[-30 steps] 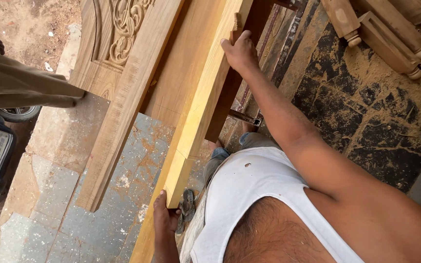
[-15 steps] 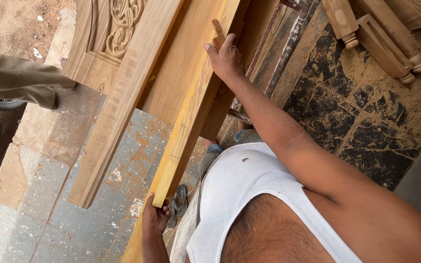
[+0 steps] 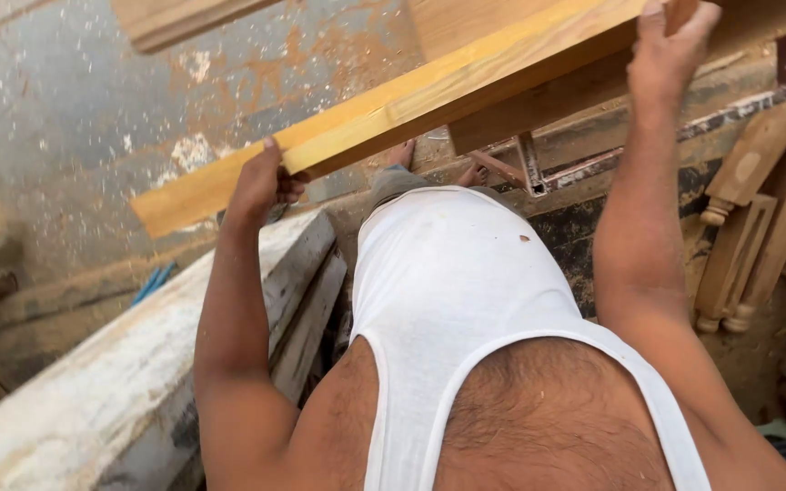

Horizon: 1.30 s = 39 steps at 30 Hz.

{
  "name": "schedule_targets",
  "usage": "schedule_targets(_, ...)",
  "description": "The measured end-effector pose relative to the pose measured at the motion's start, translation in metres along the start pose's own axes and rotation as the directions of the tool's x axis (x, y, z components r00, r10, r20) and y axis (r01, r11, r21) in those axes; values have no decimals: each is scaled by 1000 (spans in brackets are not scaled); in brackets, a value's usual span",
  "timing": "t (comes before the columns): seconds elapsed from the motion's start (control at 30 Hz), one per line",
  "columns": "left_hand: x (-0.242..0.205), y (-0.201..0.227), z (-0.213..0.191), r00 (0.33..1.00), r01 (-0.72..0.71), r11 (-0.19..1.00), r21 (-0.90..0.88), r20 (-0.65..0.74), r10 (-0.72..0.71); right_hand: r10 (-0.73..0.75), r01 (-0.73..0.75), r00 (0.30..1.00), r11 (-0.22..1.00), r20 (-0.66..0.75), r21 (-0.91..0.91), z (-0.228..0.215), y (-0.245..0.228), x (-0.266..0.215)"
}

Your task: The person uses a chisel and sandpaper to shape and smooth a wooden furniture component in a workshop.

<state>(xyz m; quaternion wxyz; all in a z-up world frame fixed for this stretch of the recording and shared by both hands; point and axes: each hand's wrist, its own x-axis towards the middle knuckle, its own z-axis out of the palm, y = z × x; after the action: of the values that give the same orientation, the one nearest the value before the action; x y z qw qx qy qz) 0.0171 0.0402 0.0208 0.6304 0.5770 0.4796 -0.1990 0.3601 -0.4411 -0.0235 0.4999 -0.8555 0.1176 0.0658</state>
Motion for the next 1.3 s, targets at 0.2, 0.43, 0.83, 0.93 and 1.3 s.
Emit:
schedule_targets(0.2,-3,-12,9,992,-118,993,-13,-46,117,-189,188,972,982,141,20,-5,40,22)
schedule_targets(0.43,-23,3,30,960,-219,951,217,-125,249,-177,183,971,983,160,-23,-6,44,32)
schedule_targets(0.83,0,8,58,861,-316,684,658,-104,498,-168,154,983,974,-74,-166,-4,18,25)
schedule_targets(0.93,1,19,63,897,-286,681,674,-62,438,-230,176,960,940,-161,-292,-1,-42,-6)
schedule_targets(1.3,-10,23,73,964,-66,896,440,-204,171,-398,694,716,315,574,-647,38,-104,105)
